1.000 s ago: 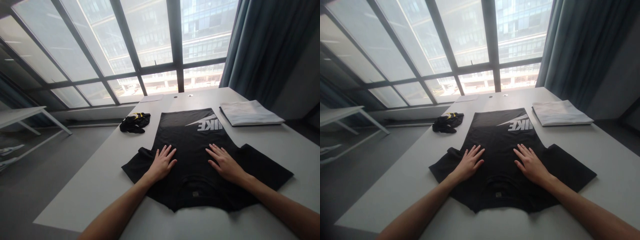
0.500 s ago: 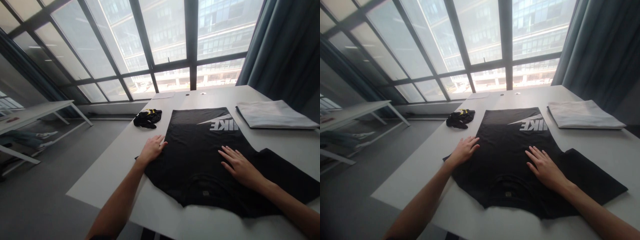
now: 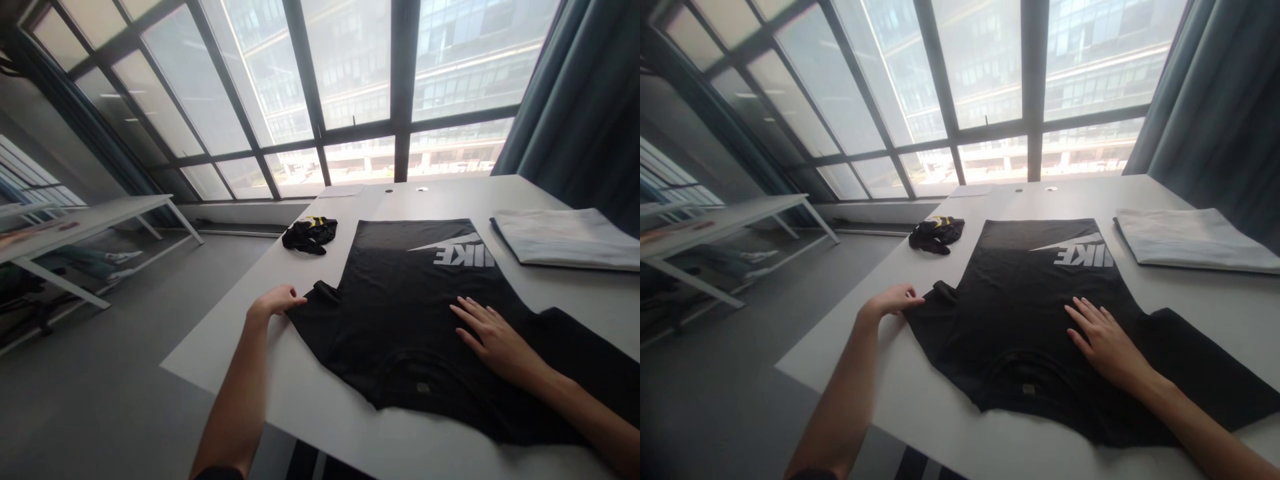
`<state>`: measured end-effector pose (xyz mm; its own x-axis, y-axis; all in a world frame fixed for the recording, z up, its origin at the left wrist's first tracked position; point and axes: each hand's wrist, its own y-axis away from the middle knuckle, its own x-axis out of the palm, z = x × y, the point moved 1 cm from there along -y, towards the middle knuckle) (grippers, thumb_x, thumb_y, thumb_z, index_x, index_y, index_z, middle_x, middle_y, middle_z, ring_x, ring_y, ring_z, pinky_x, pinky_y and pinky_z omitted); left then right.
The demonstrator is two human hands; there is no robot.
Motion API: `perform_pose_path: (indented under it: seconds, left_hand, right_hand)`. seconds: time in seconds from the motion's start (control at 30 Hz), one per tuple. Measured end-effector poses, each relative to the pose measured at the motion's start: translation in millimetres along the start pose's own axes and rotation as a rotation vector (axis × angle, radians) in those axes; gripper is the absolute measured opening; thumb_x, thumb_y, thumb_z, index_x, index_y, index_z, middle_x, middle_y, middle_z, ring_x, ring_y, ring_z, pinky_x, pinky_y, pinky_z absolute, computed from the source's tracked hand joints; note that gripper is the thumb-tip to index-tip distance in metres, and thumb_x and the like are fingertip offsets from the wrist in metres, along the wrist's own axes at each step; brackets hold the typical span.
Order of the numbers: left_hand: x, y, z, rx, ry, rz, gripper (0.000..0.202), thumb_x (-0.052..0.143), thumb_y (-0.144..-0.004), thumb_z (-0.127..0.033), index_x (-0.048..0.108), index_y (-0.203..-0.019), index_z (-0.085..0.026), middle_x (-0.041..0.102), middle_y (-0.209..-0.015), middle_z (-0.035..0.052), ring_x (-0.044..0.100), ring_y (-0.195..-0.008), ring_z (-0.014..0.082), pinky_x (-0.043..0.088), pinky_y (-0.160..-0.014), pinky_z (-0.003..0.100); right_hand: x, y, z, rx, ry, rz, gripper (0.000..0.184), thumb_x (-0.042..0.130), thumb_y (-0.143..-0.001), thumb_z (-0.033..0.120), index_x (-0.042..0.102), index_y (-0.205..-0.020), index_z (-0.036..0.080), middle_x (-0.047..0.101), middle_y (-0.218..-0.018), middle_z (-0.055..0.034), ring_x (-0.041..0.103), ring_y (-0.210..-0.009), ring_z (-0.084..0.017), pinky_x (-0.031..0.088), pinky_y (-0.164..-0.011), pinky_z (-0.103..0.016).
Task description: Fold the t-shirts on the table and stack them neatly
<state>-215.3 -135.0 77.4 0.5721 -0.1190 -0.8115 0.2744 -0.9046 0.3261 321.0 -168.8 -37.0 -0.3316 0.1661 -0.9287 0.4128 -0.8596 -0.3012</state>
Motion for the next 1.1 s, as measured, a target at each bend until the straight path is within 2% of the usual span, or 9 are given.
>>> perform_pose_path:
  seconds: [0.17,0.3,0.47,0.57,0.7,0.8,0.9,0.97,1.1]
  left_hand:
    - [5.3,4.6,18.4,0.036,0.023,-0.054,0.039,0.085,-0.043,-0.044,0.054,-0.053,-0.023,0.052,-0.047,-0.0024,0.053,-0.053,0.0189,0.036,-0.053,0.027]
    - [14.0,16.9,33.7,0.044,0.086,-0.066,0.036,0.081,-0.048,-0.043,0.053,-0.056,-0.021,0.053,-0.05,-0.0019,0.05,-0.054,0.0174,0.033,-0.052,0.026]
    - [33.0,40.3,38.7,0.193,0.401,-0.211,0.039,0.073,-0.061,-0.049,0.047,-0.066,-0.021,0.048,-0.058,-0.0044,0.044,-0.055,0.0124,0.031,-0.052,0.023]
    - [41.6,47.8,33.8,0.198,0.634,-0.194,0.041,0.073,-0.064,-0.05,0.046,-0.072,-0.021,0.048,-0.063,-0.0049,0.048,-0.058,0.0124,0.038,-0.055,0.023]
    - [41.8,53.9,16.8,0.22,0.829,-0.189,0.043,0.077,-0.064,-0.048,0.047,-0.077,-0.02,0.052,-0.07,-0.0041,0.052,-0.065,0.0125,0.046,-0.061,0.024]
    - [38.5,59.7,-1.3,0.222,0.843,-0.156,0.043,0.076,-0.066,-0.051,0.048,-0.077,-0.02,0.051,-0.069,-0.005,0.05,-0.062,0.0108,0.044,-0.059,0.022]
    - [35.8,65.6,-19.9,0.242,0.86,-0.124,0.044,0.076,-0.067,-0.052,0.047,-0.075,-0.02,0.048,-0.066,-0.0062,0.047,-0.059,0.0098,0.042,-0.057,0.021]
    - [34.0,68.6,-32.0,0.276,0.88,-0.115,0.044,0.075,-0.068,-0.051,0.045,-0.073,-0.02,0.045,-0.064,-0.0071,0.045,-0.057,0.009,0.039,-0.054,0.02]
    - [35.0,73.9,-58.4,0.387,0.871,-0.09,0.037,0.072,-0.074,-0.046,0.045,-0.074,-0.02,0.044,-0.062,-0.0078,0.042,-0.054,0.0083,0.034,-0.05,0.019]
  right_hand:
    - [2.9,-0.6,-2.2,-0.007,-0.001,-0.006,0.056,0.043,-0.101,0.052,0.053,-0.149,0.025,0.042,-0.16,-0.01,0.037,-0.149,-0.033,0.034,-0.119,-0.06]
    - [6.1,-0.5,-3.1,-0.004,0.002,-0.006,0.056,0.043,-0.101,0.052,0.053,-0.149,0.024,0.042,-0.16,-0.0107,0.037,-0.149,-0.032,0.034,-0.119,-0.06]
    - [-3.3,-3.7,-1.0,0.01,-0.045,-0.002,0.056,0.045,-0.1,0.051,0.055,-0.147,0.023,0.045,-0.158,-0.0119,0.039,-0.147,-0.034,0.035,-0.119,-0.061]
    - [-22.8,-13.8,8.5,0.021,-0.138,-0.06,0.053,0.045,-0.1,0.049,0.059,-0.143,0.02,0.049,-0.155,-0.013,0.042,-0.146,-0.034,0.038,-0.119,-0.057]
    - [-47.3,-44.3,50.1,-0.044,-0.258,-0.107,0.044,0.046,-0.101,0.04,0.062,-0.137,0.02,0.055,-0.15,-0.0123,0.049,-0.141,-0.031,0.041,-0.118,-0.052]
    - [-48.1,-77.0,101.2,-0.22,-0.325,-0.02,0.039,0.047,-0.1,0.029,0.064,-0.135,0.021,0.064,-0.139,-0.0103,0.058,-0.131,-0.026,0.046,-0.114,-0.046]
    - [-33.0,-108.1,152.9,-0.471,-0.367,0.112,0.034,0.052,-0.097,0.021,0.069,-0.126,0.02,0.068,-0.13,-0.0096,0.059,-0.124,-0.025,0.048,-0.11,-0.042]
    - [-18.3,-123.6,178.6,-0.588,-0.372,0.168,0.031,0.055,-0.095,0.021,0.071,-0.121,0.02,0.069,-0.127,-0.0098,0.06,-0.119,-0.026,0.05,-0.106,-0.043]
    - [8.5,-143.0,199.4,-0.637,-0.465,0.239,0.029,0.063,-0.089,0.02,0.072,-0.116,0.021,0.069,-0.128,-0.0098,0.06,-0.117,-0.028,0.047,-0.106,-0.049]
